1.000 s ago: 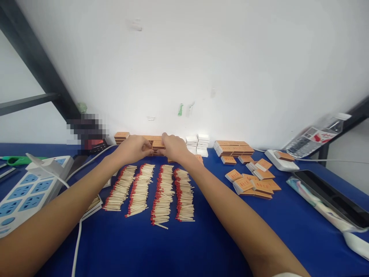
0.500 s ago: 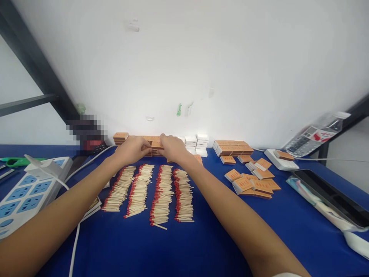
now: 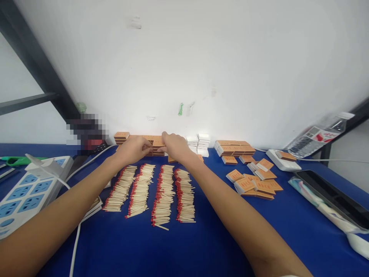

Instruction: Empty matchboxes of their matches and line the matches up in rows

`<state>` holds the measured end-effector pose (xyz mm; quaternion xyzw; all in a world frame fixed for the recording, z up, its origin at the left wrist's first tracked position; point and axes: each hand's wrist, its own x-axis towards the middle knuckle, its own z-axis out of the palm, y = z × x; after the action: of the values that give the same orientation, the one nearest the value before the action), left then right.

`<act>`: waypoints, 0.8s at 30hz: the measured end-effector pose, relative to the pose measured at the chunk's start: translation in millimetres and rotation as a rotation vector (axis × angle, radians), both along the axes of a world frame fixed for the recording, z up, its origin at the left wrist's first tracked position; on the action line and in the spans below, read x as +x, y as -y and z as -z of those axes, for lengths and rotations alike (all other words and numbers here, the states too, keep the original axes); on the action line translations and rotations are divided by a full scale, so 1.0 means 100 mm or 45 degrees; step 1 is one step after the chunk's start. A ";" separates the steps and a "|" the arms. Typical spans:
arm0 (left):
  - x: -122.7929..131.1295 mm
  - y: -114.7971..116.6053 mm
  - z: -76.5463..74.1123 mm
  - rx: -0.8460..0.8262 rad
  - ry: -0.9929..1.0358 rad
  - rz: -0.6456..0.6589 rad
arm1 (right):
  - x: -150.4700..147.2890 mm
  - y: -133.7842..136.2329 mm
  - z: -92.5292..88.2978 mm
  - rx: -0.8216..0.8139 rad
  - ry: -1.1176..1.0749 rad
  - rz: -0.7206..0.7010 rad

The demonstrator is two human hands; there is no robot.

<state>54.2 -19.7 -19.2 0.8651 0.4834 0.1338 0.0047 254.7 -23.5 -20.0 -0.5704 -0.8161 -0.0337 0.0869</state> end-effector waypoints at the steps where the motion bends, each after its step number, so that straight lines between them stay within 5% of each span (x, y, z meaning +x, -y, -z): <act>1: 0.00 0.01 0.00 0.000 0.001 -0.006 | 0.01 -0.01 0.01 -0.005 -0.021 -0.009; 9: -0.02 0.00 -0.03 -0.037 0.014 -0.040 | 0.02 -0.01 0.00 -0.043 -0.096 -0.026; 14: -0.31 -0.04 -0.37 -0.091 0.085 -0.156 | 0.10 -0.02 -0.03 -0.058 -0.233 -0.064; 19: -0.73 -0.09 -0.64 0.079 0.034 -0.642 | 0.19 -0.03 -0.09 -0.036 -0.250 -0.028; 24: -0.91 -0.22 -0.50 -0.182 0.006 -0.835 | 0.23 -0.02 -0.14 -0.044 -0.237 0.006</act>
<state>-37.1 2.1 30.6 0.6606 0.7442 0.0959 0.0230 277.3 -21.7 -6.5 -0.5745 -0.8035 0.0333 0.1525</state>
